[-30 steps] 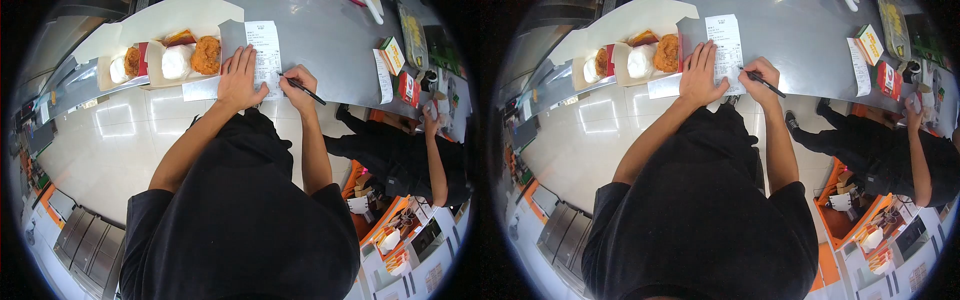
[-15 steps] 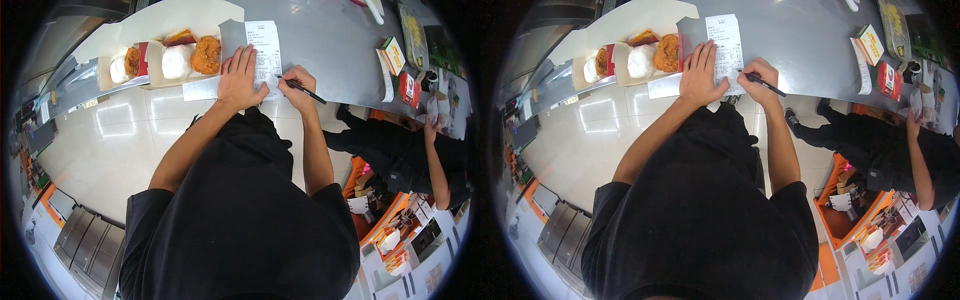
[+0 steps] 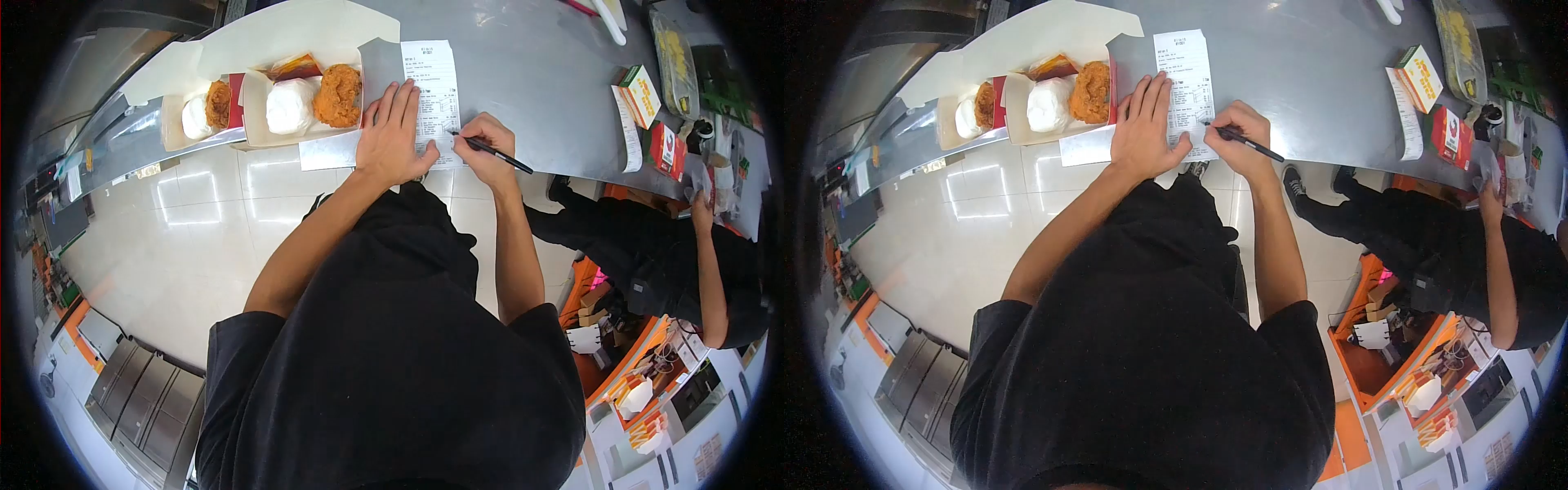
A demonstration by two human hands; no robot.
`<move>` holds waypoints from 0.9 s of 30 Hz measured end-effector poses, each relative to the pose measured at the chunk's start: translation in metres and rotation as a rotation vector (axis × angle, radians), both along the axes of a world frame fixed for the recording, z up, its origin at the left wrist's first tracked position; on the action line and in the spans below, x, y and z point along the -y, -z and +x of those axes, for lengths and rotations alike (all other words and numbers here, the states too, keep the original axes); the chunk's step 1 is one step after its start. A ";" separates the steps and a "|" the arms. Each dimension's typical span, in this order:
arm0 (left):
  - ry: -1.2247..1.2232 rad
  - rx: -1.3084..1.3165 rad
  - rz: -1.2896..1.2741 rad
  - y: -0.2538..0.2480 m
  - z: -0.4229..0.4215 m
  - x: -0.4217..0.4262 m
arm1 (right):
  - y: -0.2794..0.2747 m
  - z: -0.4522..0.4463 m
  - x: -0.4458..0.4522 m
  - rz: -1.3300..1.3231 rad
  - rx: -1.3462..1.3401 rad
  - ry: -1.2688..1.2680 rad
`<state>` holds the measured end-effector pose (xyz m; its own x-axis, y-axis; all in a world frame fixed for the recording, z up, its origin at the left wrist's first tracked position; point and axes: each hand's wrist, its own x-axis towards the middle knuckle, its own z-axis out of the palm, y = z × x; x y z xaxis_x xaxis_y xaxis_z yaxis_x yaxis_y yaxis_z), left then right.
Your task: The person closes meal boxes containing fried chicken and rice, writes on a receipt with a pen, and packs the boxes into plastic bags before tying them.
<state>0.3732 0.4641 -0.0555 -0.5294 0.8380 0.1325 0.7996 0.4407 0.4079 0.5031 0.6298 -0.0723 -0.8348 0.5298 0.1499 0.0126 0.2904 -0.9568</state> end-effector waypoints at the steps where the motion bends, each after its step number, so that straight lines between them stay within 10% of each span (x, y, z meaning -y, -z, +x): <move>1: 0.000 -0.001 -0.001 -0.001 0.000 0.000 | -0.003 0.000 0.000 0.041 0.003 -0.042; 15: 0.005 0.032 -0.032 -0.006 0.000 0.002 | -0.010 -0.002 0.010 -0.145 -0.017 -0.095; 27: 0.015 0.007 -0.062 -0.008 0.001 0.001 | -0.018 -0.053 -0.022 0.197 0.031 -0.142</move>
